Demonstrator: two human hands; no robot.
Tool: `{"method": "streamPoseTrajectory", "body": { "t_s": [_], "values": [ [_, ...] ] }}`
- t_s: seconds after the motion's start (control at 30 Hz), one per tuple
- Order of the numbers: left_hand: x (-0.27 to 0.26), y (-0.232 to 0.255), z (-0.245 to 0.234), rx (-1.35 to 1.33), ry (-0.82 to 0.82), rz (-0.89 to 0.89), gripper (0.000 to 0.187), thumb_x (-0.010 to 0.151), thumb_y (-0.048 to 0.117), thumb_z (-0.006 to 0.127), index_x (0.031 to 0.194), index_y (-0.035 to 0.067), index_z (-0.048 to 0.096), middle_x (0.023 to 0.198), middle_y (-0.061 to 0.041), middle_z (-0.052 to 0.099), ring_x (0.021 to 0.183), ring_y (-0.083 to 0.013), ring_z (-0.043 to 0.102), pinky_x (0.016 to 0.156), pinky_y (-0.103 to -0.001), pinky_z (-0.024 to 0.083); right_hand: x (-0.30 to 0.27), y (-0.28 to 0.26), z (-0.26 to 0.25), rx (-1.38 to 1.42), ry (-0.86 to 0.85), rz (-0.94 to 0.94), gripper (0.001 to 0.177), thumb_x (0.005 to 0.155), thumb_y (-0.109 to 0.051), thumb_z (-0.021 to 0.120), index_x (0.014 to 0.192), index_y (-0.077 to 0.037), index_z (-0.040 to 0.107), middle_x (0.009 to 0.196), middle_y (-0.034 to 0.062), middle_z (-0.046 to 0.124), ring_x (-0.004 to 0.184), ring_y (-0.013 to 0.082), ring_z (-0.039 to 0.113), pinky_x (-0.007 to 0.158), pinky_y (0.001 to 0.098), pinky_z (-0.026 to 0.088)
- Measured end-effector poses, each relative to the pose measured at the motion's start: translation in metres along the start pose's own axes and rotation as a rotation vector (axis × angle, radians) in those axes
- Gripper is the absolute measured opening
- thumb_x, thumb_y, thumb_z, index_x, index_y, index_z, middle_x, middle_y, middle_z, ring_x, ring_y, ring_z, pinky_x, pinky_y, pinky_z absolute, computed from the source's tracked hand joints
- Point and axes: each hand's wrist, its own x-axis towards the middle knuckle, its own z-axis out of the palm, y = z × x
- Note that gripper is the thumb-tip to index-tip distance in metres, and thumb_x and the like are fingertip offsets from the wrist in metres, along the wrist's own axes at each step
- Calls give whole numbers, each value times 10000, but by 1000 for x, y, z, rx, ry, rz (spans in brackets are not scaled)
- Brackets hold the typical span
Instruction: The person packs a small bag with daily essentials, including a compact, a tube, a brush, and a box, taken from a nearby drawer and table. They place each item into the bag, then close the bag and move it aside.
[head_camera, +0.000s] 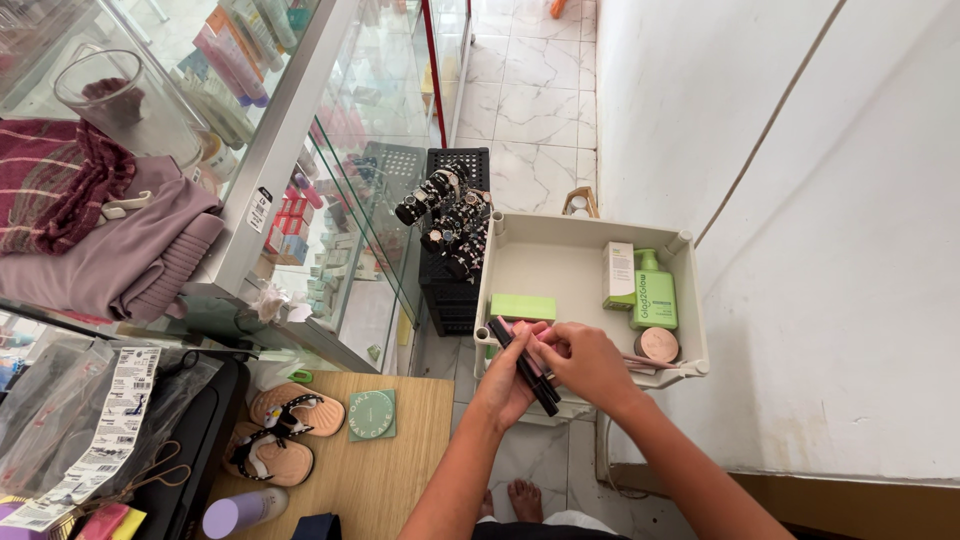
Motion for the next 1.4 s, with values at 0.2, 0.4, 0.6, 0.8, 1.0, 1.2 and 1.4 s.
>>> {"method": "streamPoseTrajectory", "body": {
  "t_s": [0.2,0.4,0.6,0.8,1.0,1.2,1.4],
  "values": [
    [4,-6,-8,-44,-11,-25,485,1019,438,523,1379,114,531,1287,-111,679,1150,-320,679,935,-498,591,28,56,-28,-130,167,163,268,846,-340,738,907,-84,792,846,112,789,760,266,770,739,375,594],
    [2,-6,-8,-57,-12,-21,481,1032,402,521,1400,93,509,1299,-112,664,1163,-332,679,947,-500,599,39,114,-59,-534,48,467,429,830,-407,772,1108,-96,670,1032,154,770,993,340,739,832,464,591],
    [1,-4,-2,-48,-9,-26,490,1029,409,522,1402,92,513,1298,-111,666,1159,-320,677,948,-495,600,37,144,-44,-587,11,493,538,835,-330,734,1257,-55,545,1023,190,764,997,368,746,817,478,596],
    [-4,2,1,-57,-21,-5,464,1028,416,526,1368,100,513,1291,-112,662,1142,-321,684,933,-489,600,36,151,-33,-630,22,467,640,783,-344,759,1283,-50,490,976,174,776,951,362,752,771,474,610],
    [-9,5,-2,-81,-46,27,466,1044,423,520,1373,93,507,1290,-117,661,1149,-316,681,938,-495,597,36,149,-40,-637,18,448,556,805,-381,748,1230,-95,534,984,155,780,929,356,762,768,476,606],
    [-9,0,-7,-74,-16,32,459,1035,424,503,1377,118,504,1284,-97,674,1155,-315,679,934,-489,596,33,134,-62,-589,-27,454,572,722,-455,824,1126,-131,583,1023,115,778,978,328,754,801,453,603],
    [-7,-8,-3,-84,-12,46,455,1046,415,500,1378,103,505,1289,-118,667,1167,-325,678,936,-493,598,32,106,-75,-544,38,310,620,717,-516,842,1117,-130,568,975,101,776,985,330,730,822,445,589]
  ]
}}
